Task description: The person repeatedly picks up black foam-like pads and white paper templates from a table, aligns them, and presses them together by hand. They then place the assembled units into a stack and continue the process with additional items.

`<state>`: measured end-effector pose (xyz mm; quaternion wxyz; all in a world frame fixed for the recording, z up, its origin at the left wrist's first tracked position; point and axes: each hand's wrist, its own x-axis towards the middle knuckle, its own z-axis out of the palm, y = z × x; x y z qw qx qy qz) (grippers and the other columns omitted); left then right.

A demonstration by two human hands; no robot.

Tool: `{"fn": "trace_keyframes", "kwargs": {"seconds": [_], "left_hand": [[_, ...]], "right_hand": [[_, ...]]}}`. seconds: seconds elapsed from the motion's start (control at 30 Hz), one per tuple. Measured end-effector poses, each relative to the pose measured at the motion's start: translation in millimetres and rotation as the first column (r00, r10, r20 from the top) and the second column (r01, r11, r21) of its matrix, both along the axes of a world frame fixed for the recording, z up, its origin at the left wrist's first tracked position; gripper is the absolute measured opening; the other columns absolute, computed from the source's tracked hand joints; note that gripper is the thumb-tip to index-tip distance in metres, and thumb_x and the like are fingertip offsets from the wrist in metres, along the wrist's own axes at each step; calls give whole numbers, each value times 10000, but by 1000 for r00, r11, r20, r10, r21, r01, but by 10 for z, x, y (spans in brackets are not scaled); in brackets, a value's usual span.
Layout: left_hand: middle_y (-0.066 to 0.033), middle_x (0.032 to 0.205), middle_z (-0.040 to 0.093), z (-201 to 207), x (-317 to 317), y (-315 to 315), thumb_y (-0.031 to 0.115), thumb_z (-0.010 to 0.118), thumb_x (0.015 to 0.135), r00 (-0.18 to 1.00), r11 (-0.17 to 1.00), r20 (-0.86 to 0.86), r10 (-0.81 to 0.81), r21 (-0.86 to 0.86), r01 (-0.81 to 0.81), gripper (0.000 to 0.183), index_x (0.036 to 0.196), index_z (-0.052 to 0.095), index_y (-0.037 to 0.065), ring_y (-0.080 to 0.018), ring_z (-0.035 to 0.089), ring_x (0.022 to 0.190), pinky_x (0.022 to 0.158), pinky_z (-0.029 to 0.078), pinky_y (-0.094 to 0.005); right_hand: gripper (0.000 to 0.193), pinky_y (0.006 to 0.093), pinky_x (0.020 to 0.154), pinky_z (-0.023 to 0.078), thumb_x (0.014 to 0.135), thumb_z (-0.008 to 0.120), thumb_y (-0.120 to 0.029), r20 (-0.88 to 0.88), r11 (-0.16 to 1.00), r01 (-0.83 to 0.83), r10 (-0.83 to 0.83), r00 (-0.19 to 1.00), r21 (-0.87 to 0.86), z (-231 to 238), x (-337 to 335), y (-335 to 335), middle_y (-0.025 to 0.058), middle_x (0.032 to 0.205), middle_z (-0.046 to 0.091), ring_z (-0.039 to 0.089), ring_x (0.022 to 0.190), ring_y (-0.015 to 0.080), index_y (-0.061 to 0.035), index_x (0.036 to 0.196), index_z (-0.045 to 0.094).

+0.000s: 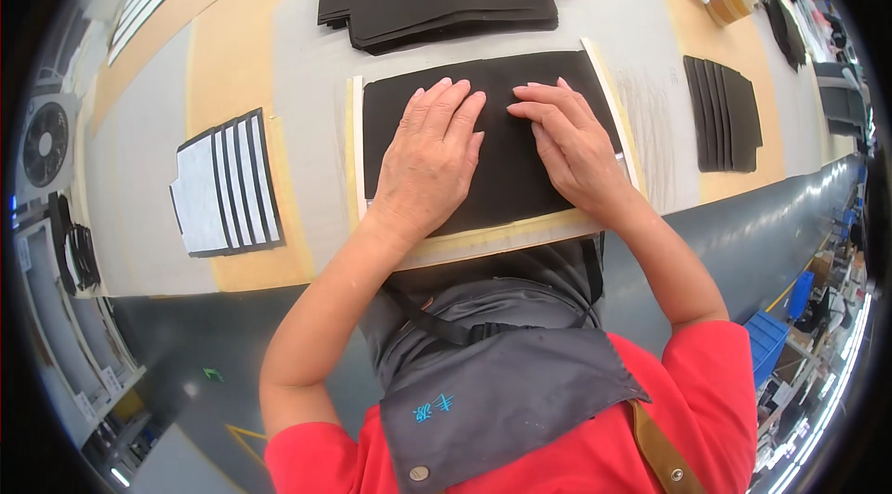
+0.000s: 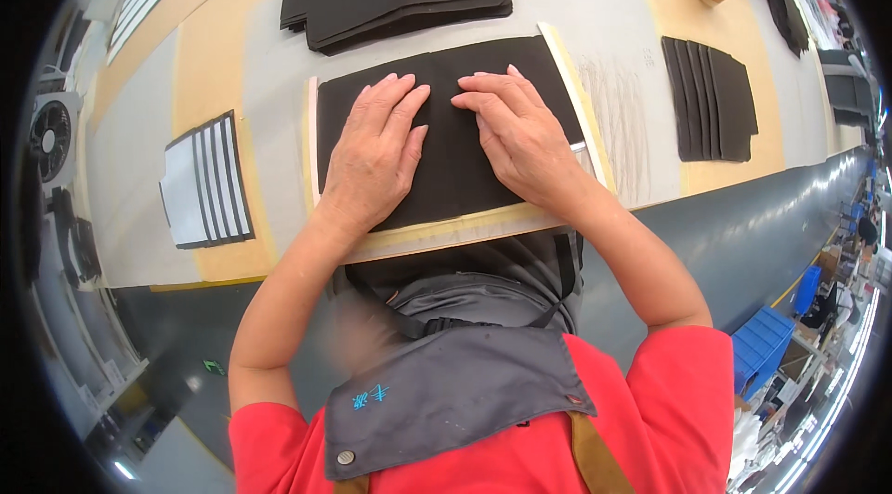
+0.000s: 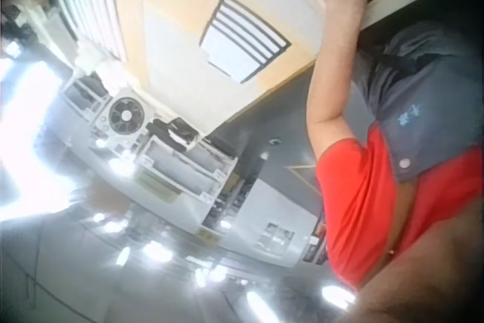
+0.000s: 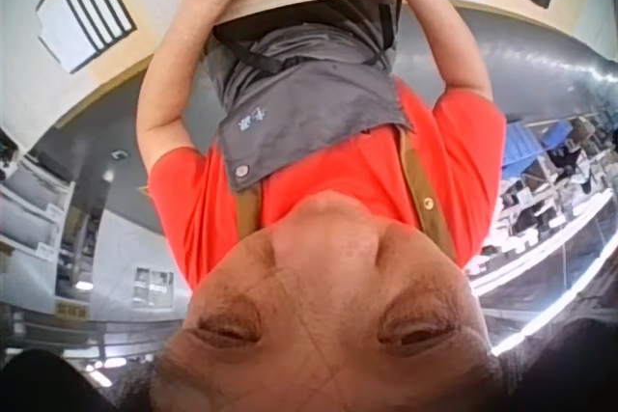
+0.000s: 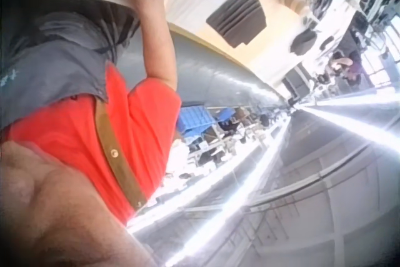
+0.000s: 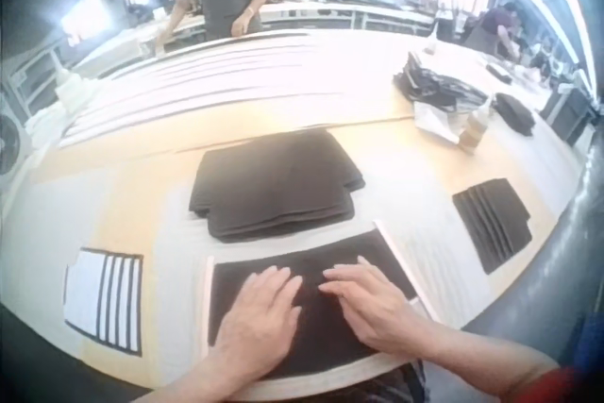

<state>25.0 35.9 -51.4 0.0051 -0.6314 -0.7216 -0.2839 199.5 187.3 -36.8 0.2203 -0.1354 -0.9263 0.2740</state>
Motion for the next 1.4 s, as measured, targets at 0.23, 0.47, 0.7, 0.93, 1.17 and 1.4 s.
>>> {"fn": "trace_keyframes", "kwargs": {"seconds": [0.23,0.47,0.7,0.93,1.17,1.4], "left_hand": [[-141,1418,620,1,-17,-22,58,703,971,998,999,53,-35,20,34,429,1396,640,51,-356,576,1375,1198,438,-527],[-156,1434,614,5,-19,1,26,672,976,1000,1000,22,-21,15,21,441,1414,629,23,-369,592,1342,1186,447,-516],[-171,1466,595,36,-11,25,-26,622,940,998,999,-50,-31,-13,30,508,1446,599,2,-371,551,1355,1176,435,-469],[-158,1468,595,-8,-26,43,-23,630,925,997,999,-68,-36,-2,36,517,1440,598,5,-366,550,1332,1144,457,-449],[-140,1479,586,-40,-18,28,-9,609,946,994,999,-97,-40,-2,40,498,1444,592,13,-338,526,1365,1163,439,-434],[-130,1485,580,-58,-18,16,-4,607,951,994,1000,-109,-30,-2,30,502,1452,582,14,-324,519,1373,1168,433,-428]], "right_hand": [[348,577,1209,406,964,632,27,59,990,-79,73,996,115,-48,27,17,101,1318,645,603,1307,323,-80,1285,710],[527,619,1272,281,972,732,-178,180,943,-201,156,971,264,-51,35,-9,20,1495,576,506,1425,281,-181,1488,624],[576,659,1288,182,988,716,-333,249,914,-235,156,956,331,-62,75,-29,-53,1585,536,453,1473,264,-217,1538,591],[476,711,1250,205,1045,656,-340,249,911,-266,191,949,316,-55,92,27,-70,1555,564,435,1486,241,-228,1505,603],[523,701,1287,135,1051,631,-314,363,847,-457,350,863,270,-9,263,82,-127,1632,493,349,1571,213,-291,1565,541],[538,672,1314,86,1065,589,-332,414,808,-552,440,797,204,64,417,38,-113,1641,490,355,1579,196,-304,1597,513]]}}
